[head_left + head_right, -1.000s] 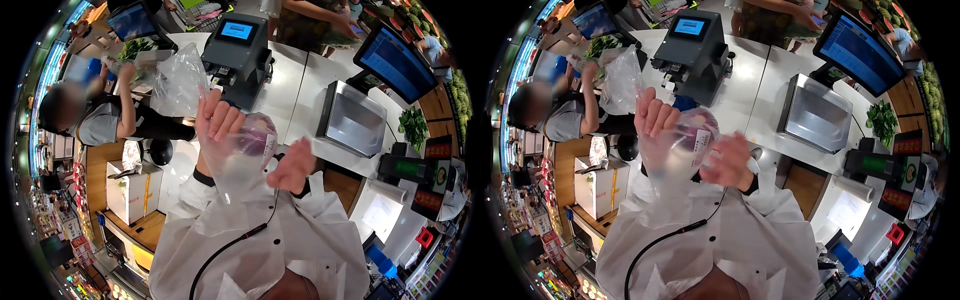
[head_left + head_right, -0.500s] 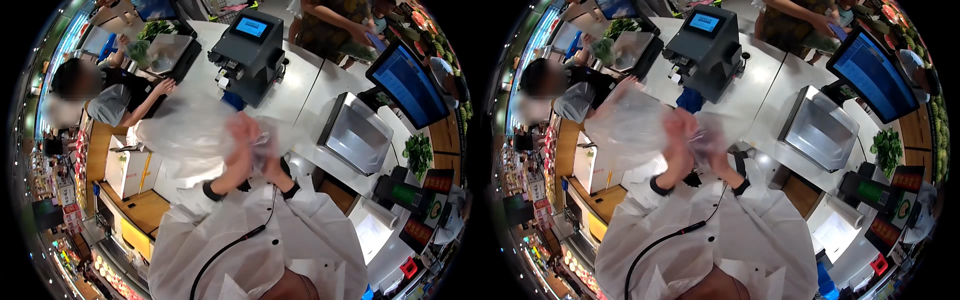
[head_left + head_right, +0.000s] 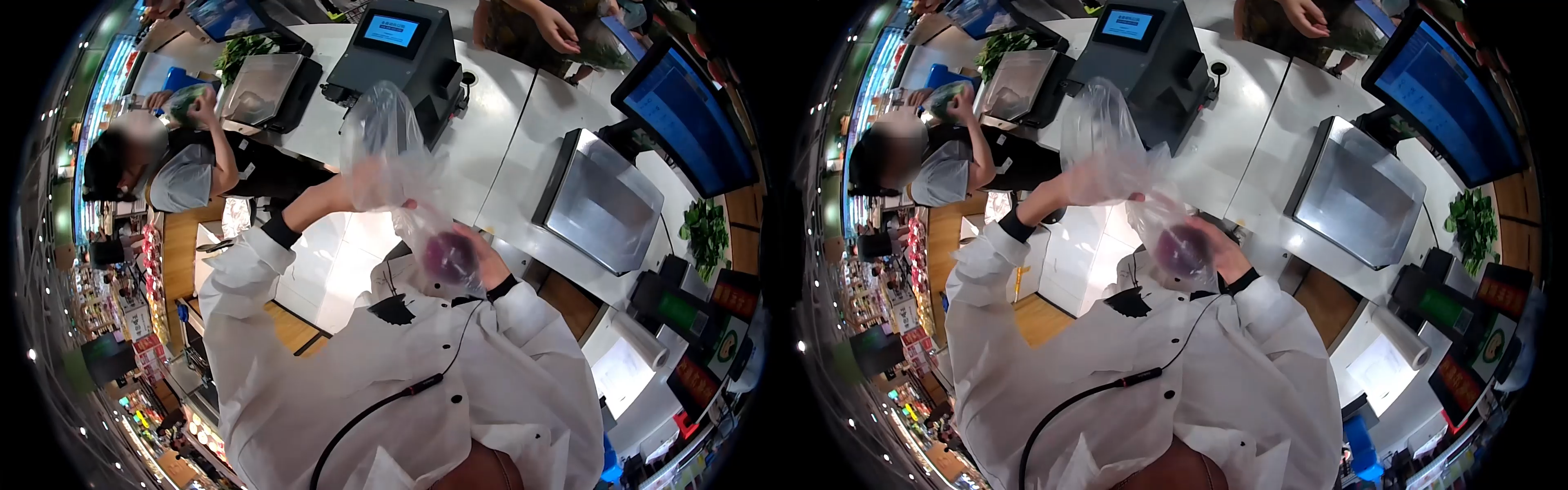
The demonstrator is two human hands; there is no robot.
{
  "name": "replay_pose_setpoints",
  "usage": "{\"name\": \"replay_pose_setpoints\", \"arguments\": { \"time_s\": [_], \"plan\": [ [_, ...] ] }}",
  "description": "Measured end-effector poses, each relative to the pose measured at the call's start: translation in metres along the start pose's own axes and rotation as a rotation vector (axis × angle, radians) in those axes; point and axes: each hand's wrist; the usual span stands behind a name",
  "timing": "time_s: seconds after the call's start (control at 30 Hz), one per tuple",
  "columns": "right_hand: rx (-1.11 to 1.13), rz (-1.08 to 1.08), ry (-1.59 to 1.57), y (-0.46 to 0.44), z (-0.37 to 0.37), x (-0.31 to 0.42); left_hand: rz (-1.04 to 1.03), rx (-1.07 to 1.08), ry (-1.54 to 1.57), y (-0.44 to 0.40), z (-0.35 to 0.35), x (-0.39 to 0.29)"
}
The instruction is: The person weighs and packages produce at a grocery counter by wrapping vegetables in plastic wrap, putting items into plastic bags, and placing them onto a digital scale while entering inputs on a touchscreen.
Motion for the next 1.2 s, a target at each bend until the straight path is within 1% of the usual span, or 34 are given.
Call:
{"name": "replay_pose_setpoints", "arguments": {
  "time_s": [0.07,0.1,0.13,0.2,0.23,0.27,0.3,0.33,0.37,0.4,0.43,0.47,0.5,0.53,0.57,0.6,0.63,0.67,0.7,0.73,0.77,0.8,0.83,0.9,0.93,0.97,1.03,1.07,1.1,1.13,1.17,1.2],
  "plan": [
    [0.025,0.064,-0.046,-0.019,0.000,-0.004,0.193,-0.181,0.037,-0.001,0.002,0.014],
    [-0.035,0.165,0.031,-0.026,-0.016,-0.008,0.216,-0.171,0.042,0.000,0.002,0.028],
    [0.010,0.190,0.112,-0.042,-0.027,-0.001,0.204,-0.167,0.044,0.000,0.005,0.038],
    [0.094,0.251,0.269,-0.073,-0.049,0.013,0.288,-0.274,0.015,0.001,0.008,0.052],
    [0.020,0.204,0.277,-0.085,-0.057,0.018,0.253,-0.379,-0.087,0.000,0.006,0.061],
    [-0.015,0.181,0.273,-0.102,-0.049,0.023,0.250,-0.365,-0.086,0.002,0.006,0.068],
    [-0.051,0.159,0.268,-0.120,-0.042,0.027,0.325,-0.398,0.069,0.004,0.007,0.073],
    [-0.087,0.149,0.063,-0.147,-0.009,0.028,0.404,-0.431,0.225,0.006,0.006,0.078],
    [-0.121,0.138,-0.141,-0.169,0.009,0.031,0.407,-0.417,0.226,0.010,0.003,0.082],
    [-0.121,0.134,-0.158,-0.183,0.011,0.034,0.509,-0.456,0.114,0.017,-0.003,0.084],
    [-0.212,0.116,-0.108,-0.197,0.011,0.038,0.608,-0.494,-0.002,0.021,-0.006,0.085],
    [-0.305,0.096,-0.059,-0.209,0.012,0.040,0.612,-0.476,-0.002,0.024,-0.007,0.084],
    [-0.141,0.079,-0.137,-0.224,0.028,0.037,0.644,-0.555,0.000,0.024,-0.008,0.081],
    [-0.143,0.075,-0.149,-0.219,0.010,0.034,0.674,-0.641,0.001,0.025,-0.009,0.082],
    [-0.119,0.061,-0.226,-0.206,-0.029,0.034,0.679,-0.655,0.159,0.029,-0.013,0.088],
    [-0.098,0.046,-0.304,-0.200,-0.050,0.033,0.688,-0.646,0.160,0.031,-0.013,0.090],
    [0.008,0.045,-0.191,-0.216,-0.044,0.041,0.760,-0.674,0.249,0.031,-0.011,0.089],
    [0.006,0.037,-0.194,-0.229,-0.038,0.046,0.833,-0.708,0.337,0.031,-0.009,0.088],
    [-0.108,0.046,-0.164,-0.231,-0.061,0.052,0.921,-0.709,0.354,0.029,-0.007,0.088],
    [-0.223,0.053,-0.130,-0.239,-0.076,0.055,0.931,-0.711,0.351,0.030,-0.006,0.088],
    [-0.236,0.109,0.178,-0.260,-0.077,0.066,0.951,-0.740,0.377,0.030,-0.004,0.091],
    [-0.236,0.104,0.181,-0.262,-0.078,0.064,0.969,-0.765,0.406,0.030,-0.005,0.092],
    [-0.134,0.354,0.369,-0.260,-0.081,0.062,0.974,-0.768,0.409,0.030,-0.006,0.091],
    [-0.011,0.642,0.704,-0.271,-0.071,0.064,0.997,-0.838,0.363,0.030,-0.009,0.089],
    [0.022,0.804,0.854,-0.275,-0.070,0.065,0.997,-0.841,0.365,0.031,-0.008,0.089],
    [-0.014,0.570,0.562,-0.277,-0.068,0.067,1.008,-0.822,0.328,0.033,-0.008,0.091],
    [-0.085,0.102,-0.015,-0.266,-0.087,0.069,1.012,-0.811,0.297,0.038,-0.010,0.093],
    [-0.243,0.184,0.124,-0.259,-0.096,0.065,0.917,-0.776,0.137,0.045,-0.016,0.096],
    [-0.189,0.110,0.102,-0.277,-0.048,0.067,0.814,-0.739,-0.018,0.046,-0.020,0.098],
    [-0.135,0.042,0.080,-0.295,0.001,0.074,0.794,-0.747,-0.011,0.044,-0.023,0.094],
    [-0.165,0.276,0.313,-0.246,-0.039,0.056,0.675,-0.714,-0.223,0.042,-0.026,0.084],
    [-0.132,0.101,0.033,-0.236,-0.026,0.057,0.551,-0.676,-0.427,0.039,-0.030,0.072]
  ]
}}
Point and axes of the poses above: each hand's wrist, its own y-axis away from the middle knuckle, its own z-axis out of the back of the hand, x = y × z, and after that the axes turned 13 degrees about -y, right-handed
